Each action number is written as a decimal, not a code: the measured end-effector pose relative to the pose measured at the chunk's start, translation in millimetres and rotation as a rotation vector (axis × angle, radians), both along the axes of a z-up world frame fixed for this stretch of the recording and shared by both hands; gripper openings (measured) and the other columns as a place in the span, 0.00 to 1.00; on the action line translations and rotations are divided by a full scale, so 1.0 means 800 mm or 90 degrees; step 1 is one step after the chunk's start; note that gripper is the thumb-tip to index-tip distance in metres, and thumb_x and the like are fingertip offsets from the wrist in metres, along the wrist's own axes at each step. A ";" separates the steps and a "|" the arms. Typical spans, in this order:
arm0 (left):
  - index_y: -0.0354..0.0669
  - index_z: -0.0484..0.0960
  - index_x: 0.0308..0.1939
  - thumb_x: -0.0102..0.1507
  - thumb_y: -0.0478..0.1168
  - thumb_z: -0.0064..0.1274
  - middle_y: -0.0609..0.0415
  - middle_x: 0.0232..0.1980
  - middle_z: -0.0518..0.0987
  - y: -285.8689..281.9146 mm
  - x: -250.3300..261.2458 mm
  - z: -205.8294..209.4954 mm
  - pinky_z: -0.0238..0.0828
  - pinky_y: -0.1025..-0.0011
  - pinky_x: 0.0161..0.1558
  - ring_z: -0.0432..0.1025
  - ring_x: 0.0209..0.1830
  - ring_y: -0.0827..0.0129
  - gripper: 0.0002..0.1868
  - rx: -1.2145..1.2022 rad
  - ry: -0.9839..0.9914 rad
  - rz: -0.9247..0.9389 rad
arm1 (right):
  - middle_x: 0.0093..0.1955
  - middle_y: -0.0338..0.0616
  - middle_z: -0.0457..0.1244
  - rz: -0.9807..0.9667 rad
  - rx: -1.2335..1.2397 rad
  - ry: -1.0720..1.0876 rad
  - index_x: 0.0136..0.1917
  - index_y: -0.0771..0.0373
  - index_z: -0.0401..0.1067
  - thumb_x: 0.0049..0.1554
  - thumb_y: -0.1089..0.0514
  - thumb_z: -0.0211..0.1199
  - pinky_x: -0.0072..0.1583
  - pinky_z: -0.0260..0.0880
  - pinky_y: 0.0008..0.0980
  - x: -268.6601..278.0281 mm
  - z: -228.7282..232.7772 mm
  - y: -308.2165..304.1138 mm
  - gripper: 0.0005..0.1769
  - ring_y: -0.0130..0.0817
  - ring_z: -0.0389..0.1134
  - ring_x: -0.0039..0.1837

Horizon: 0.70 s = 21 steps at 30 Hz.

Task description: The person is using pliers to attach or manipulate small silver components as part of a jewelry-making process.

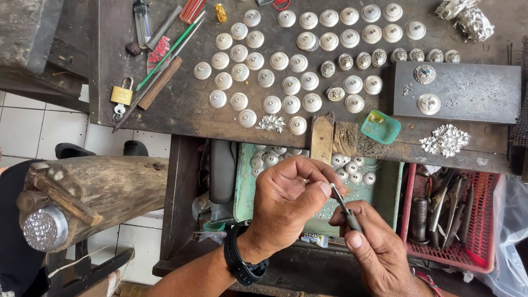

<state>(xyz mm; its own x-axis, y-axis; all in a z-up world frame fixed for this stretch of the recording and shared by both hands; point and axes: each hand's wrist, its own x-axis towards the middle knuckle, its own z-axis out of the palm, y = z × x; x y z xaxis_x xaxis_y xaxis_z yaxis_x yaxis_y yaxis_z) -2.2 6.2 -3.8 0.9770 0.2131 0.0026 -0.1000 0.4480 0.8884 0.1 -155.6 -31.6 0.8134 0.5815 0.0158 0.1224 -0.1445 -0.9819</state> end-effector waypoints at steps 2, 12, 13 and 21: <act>0.44 0.69 0.26 0.55 0.31 0.43 0.52 0.32 0.74 0.000 0.000 0.001 0.69 0.68 0.43 0.71 0.33 0.68 0.04 0.012 -0.005 -0.003 | 0.40 0.41 0.56 0.009 0.002 -0.024 0.40 0.67 0.65 0.56 0.47 0.41 0.42 0.55 0.22 0.001 -0.001 0.000 0.22 0.25 0.54 0.37; 0.43 0.69 0.25 0.54 0.30 0.43 0.51 0.31 0.75 -0.001 0.001 -0.001 0.69 0.70 0.42 0.71 0.32 0.68 0.05 0.028 0.009 0.001 | 0.37 0.39 0.56 0.017 -0.040 -0.065 0.39 0.66 0.64 0.56 0.47 0.40 0.44 0.57 0.21 0.005 0.004 0.001 0.21 0.26 0.57 0.40; 0.43 0.69 0.25 0.55 0.31 0.43 0.50 0.31 0.75 -0.001 0.001 -0.001 0.69 0.70 0.41 0.71 0.32 0.68 0.05 0.024 0.007 0.002 | 0.36 0.39 0.55 0.019 -0.034 -0.078 0.37 0.65 0.63 0.56 0.48 0.40 0.43 0.56 0.22 0.006 0.005 0.002 0.20 0.27 0.56 0.38; 0.43 0.69 0.24 0.54 0.30 0.43 0.49 0.30 0.74 -0.004 0.001 -0.003 0.69 0.71 0.38 0.70 0.31 0.69 0.05 -0.006 0.026 0.005 | 0.32 0.38 0.51 0.001 -0.069 -0.122 0.35 0.63 0.62 0.56 0.49 0.41 0.36 0.53 0.22 0.003 -0.004 -0.003 0.18 0.27 0.51 0.32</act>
<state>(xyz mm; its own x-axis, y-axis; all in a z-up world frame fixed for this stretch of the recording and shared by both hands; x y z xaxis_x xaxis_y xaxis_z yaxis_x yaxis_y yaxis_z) -1.7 3.0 -5.9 0.9745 0.2208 -0.0396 -0.0671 0.4555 0.8877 2.2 -157.7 -34.4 0.8003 0.5900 0.1070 0.3056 -0.2477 -0.9194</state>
